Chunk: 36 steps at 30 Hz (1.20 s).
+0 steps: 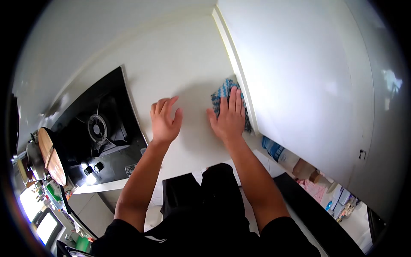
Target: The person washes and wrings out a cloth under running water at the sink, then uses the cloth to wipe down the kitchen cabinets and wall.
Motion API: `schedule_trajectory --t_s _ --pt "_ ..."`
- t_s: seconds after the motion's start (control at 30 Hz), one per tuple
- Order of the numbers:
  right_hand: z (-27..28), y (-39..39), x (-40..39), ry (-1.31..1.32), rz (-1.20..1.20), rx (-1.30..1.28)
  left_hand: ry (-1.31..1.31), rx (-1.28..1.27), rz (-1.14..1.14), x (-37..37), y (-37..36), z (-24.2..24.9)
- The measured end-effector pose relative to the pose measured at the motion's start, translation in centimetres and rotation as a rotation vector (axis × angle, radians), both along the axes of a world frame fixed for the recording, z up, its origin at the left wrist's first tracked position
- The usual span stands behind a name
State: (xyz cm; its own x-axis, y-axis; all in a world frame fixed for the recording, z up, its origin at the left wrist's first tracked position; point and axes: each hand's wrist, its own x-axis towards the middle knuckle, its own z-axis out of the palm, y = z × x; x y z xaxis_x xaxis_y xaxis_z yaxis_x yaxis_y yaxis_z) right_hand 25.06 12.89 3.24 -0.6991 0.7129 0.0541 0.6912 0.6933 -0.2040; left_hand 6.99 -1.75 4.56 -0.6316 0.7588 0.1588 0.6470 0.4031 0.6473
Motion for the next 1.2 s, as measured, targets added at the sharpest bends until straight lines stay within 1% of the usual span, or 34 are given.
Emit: schedule_trajectory --t_s 0.03,0.1,0.13,0.2,0.33,0.4,0.47,0.5,0.53,0.57,0.63,0.7,0.8,0.87,0.9,1.0,1.07,1.1,1.17,1.2 --pt "-0.2 1.3 -1.7 -0.066 -0.002 0.028 0.009 0.007 0.012 -0.7 -0.8 0.0" --pt "-1.1 4.6 -5.6 -0.099 0.018 0.068 0.076 -0.09 0.029 -1.8 -2.1 0.0" --pt "-1.6 6.1 -7.7 -0.141 0.022 0.1 0.076 -0.089 0.039 -2.4 -2.6 0.1" --pt "-0.9 9.3 -12.9 -0.201 -0.009 0.043 0.132 -0.115 0.021 -3.6 -3.2 0.4" --pt "-1.7 15.2 -23.1 -0.117 -0.037 0.061 0.17 -0.135 0.026 -5.3 -4.4 -0.4" --pt "-1.3 15.0 -26.2 -0.113 -0.07 0.051 0.193 -0.15 -0.135 -5.1 -3.9 -0.4" --pt "-1.3 13.1 -26.6 -0.158 0.035 0.122 0.15 -0.175 -0.119 -4.9 -4.3 -0.8" --pt "-1.5 11.2 -25.9 -0.159 0.18 0.214 0.168 -0.173 -0.108 -4.9 -4.3 -0.8" --pt "-1.0 8.9 -24.5 -0.154 0.292 0.173 0.193 -0.161 -0.088 -5.2 -3.9 -0.9" --pt "-1.2 7.1 -22.6 -0.086 0.397 0.117 0.195 -0.151 -0.088 -5.2 -3.9 -0.9" --pt "-0.3 4.4 -17.8 -0.051 0.512 0.008 0.199 -0.149 -0.073 -5.1 -3.9 -0.9" --pt "0.3 3.2 -13.0 -0.099 0.41 -0.091 0.207 -0.146 -0.058 -5.3 -3.9 -0.7" --pt "-0.3 6.6 -10.5 -0.142 0.211 -0.01 0.181 -0.162 -0.075 -5.5 -3.7 -0.7" --pt "-1.0 10.2 -13.3 -0.14 0.097 0.026 0.178 -0.158 -0.076 -5.4 -3.7 -0.9" --pt "-0.5 11.3 -16.2 -0.211 0.053 0.017 0.172 -0.162 -0.081 -5.5 -3.7 -1.0" --pt "-1.7 16.6 -24.1 -0.13 0.005 0.026 0.163 -0.148 -0.082 -5.5 -3.5 -0.7" --pt "-1.5 15.6 -27.2 -0.187 -0.152 0.042 0.177 -0.157 -0.079 -5.9 -3.4 -0.4" --pt "-1.3 14.7 -27.4 -0.191 -0.14 0.041 0.176 -0.17 -0.073 -5.6 -3.5 -0.2" --pt "-1.0 12.9 -27.6 -0.153 -0.023 0.06 0.185 -0.155 -0.057 -5.9 -3.2 -0.3" --pt "-1.4 10.7 -27.8 -0.185 0.079 0.116 0.179 -0.148 -0.058 -5.6 -3.4 -0.4"
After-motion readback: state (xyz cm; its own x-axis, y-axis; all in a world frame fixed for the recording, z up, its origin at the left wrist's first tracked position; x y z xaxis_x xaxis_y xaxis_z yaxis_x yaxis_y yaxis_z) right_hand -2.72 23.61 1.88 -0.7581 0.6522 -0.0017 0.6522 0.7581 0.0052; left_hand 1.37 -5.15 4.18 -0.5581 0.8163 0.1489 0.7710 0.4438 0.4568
